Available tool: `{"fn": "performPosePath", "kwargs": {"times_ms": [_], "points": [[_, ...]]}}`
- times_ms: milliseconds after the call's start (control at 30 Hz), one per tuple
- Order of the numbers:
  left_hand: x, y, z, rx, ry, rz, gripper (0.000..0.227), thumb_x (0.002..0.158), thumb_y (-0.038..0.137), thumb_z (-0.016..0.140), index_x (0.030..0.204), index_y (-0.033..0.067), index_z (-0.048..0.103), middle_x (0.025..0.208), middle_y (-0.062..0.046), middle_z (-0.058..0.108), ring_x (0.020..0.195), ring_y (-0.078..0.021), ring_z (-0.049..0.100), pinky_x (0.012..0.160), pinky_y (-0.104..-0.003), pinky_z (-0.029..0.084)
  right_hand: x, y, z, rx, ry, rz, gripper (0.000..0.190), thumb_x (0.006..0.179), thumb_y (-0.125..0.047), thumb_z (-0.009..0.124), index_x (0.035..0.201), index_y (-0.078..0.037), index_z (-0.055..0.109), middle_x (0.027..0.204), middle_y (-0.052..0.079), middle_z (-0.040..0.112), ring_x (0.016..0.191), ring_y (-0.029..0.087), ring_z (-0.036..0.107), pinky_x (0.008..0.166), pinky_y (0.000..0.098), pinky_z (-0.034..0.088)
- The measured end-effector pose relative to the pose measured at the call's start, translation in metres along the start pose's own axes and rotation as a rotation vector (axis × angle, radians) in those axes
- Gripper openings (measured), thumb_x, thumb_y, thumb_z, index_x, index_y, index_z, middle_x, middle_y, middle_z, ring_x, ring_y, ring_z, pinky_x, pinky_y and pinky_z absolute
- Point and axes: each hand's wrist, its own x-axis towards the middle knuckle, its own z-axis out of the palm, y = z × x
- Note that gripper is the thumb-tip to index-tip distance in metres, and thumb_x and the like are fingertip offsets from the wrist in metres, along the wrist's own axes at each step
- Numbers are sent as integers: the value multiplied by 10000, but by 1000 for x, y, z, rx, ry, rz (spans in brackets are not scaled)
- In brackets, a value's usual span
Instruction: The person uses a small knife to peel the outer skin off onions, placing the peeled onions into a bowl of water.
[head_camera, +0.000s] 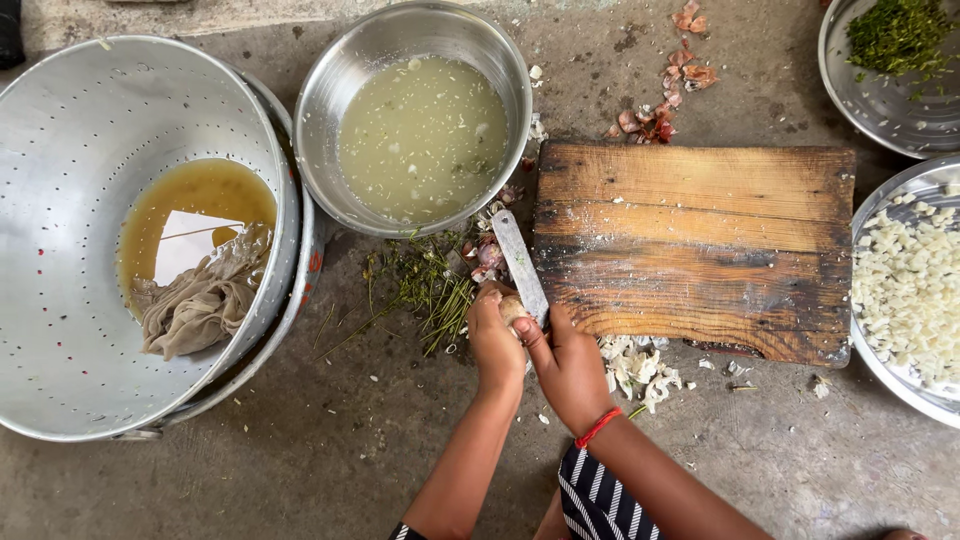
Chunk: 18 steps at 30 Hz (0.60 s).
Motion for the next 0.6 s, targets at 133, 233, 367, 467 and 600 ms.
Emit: {"fn": "performPosePath", "kwargs": {"times_ms": [133, 233, 367, 467, 600], "points": [[-15, 25, 3, 152, -51, 268, 320, 999, 223, 362, 883, 12, 573, 808, -101, 607, 712, -196, 558, 695, -362, 489, -3, -5, 2, 195, -25, 109, 416, 1020, -396, 572, 890, -2, 605, 532, 104, 561, 468, 141, 465, 451, 356, 399], [-24, 41, 5, 321, 5, 479, 305, 991, 217, 359, 909, 9, 566, 795, -98, 605, 723, -196, 576, 712, -359, 494, -8, -6, 6, 468, -60, 155, 413, 1049, -384, 574, 903, -3, 637, 611, 38, 560, 538, 69, 447, 468, 314, 388], [-23, 38, 2, 322, 25, 490, 305, 984, 221, 353, 924, 11, 566, 808, -86, 607, 722, -202, 578, 712, -371, 501, -8, -8, 6, 618, -122, 333, 424, 1034, -388, 577, 887, 5, 634, 567, 29, 496, 456, 87, 397, 415, 317, 314], [-18, 13, -7, 149, -8, 296, 334, 1016, 283, 374, 978, 25, 583, 901, -76, 621, 790, -181, 588, 751, -351, 515, -4, -9, -9, 138, -103, 93, 410, 1006, -407, 606, 857, -27, 642, 494, 66, 529, 445, 103, 424, 419, 328, 350], [6, -14, -22, -89, -12, 108, 373, 1014, 420, 471, 1073, 79, 608, 936, -52, 631, 781, -154, 631, 662, -330, 519, -14, -19, -15, -93, -191, -208, 401, 982, -418, 638, 878, -35, 589, 532, 54, 570, 441, 120, 546, 446, 333, 438]]}}
